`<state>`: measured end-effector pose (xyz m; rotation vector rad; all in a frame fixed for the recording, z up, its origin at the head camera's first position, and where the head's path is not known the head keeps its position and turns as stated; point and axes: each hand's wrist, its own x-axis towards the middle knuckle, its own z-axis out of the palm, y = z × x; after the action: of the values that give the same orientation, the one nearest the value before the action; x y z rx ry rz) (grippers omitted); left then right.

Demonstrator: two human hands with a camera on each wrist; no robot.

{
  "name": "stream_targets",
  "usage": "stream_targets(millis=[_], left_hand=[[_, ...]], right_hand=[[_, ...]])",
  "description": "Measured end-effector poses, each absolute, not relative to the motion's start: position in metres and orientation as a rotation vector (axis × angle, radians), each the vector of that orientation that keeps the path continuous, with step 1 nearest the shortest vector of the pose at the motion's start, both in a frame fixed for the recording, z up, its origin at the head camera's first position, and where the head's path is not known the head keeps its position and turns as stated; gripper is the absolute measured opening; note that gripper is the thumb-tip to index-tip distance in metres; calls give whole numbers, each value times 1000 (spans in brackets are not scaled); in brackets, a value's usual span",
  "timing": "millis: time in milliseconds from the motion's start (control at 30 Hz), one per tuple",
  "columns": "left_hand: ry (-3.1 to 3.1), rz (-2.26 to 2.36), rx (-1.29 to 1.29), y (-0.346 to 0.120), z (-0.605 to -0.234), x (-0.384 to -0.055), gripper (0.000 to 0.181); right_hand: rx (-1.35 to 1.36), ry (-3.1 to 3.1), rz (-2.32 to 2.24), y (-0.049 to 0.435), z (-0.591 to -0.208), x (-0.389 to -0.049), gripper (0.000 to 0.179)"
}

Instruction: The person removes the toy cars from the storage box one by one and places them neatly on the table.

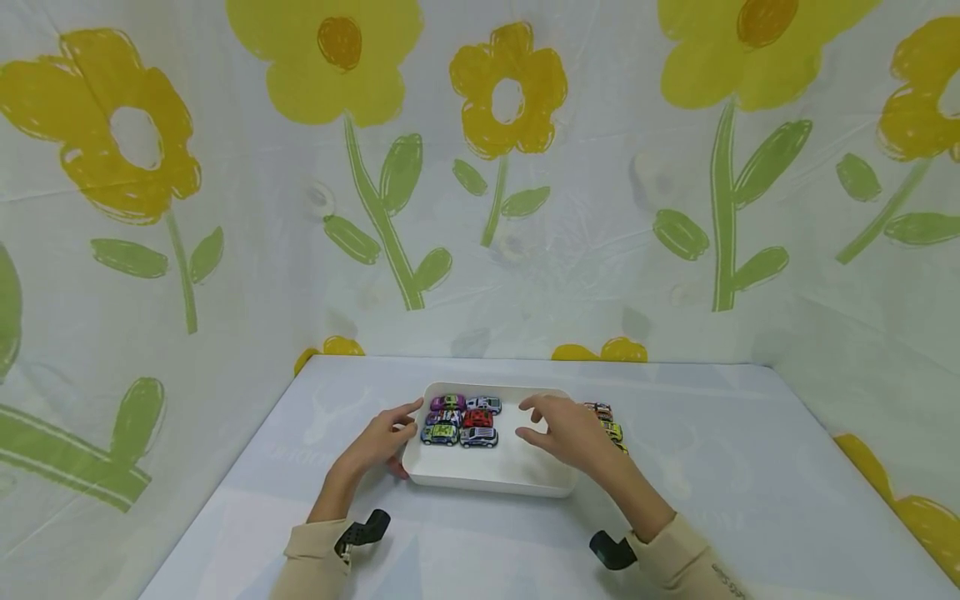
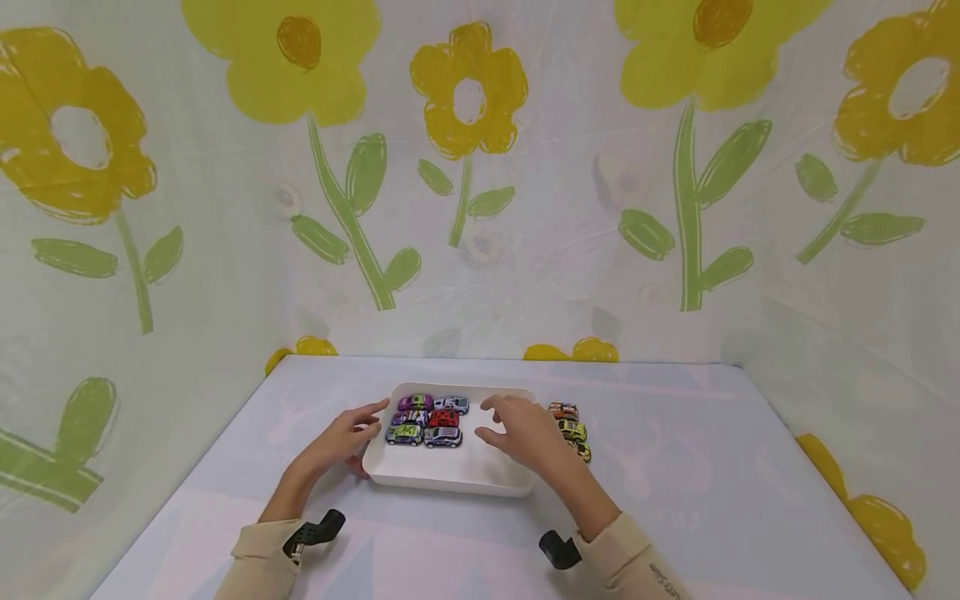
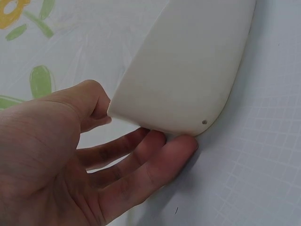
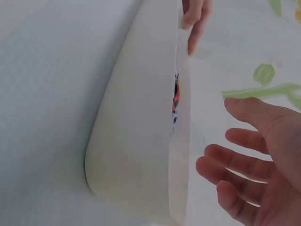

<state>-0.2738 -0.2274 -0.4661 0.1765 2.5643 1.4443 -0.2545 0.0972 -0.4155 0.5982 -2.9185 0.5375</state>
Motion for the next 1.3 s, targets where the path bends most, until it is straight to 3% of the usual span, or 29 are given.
stream_targets(millis=[600,1300], left_hand=[[2569,1431,201,-228,-467,-274,55],[2554,1449,210,-228,-468,-274,55]], right_hand=[[718,-2933,576,58,-433,-256,39],[555,-3055,528,35,-450,-274,37]])
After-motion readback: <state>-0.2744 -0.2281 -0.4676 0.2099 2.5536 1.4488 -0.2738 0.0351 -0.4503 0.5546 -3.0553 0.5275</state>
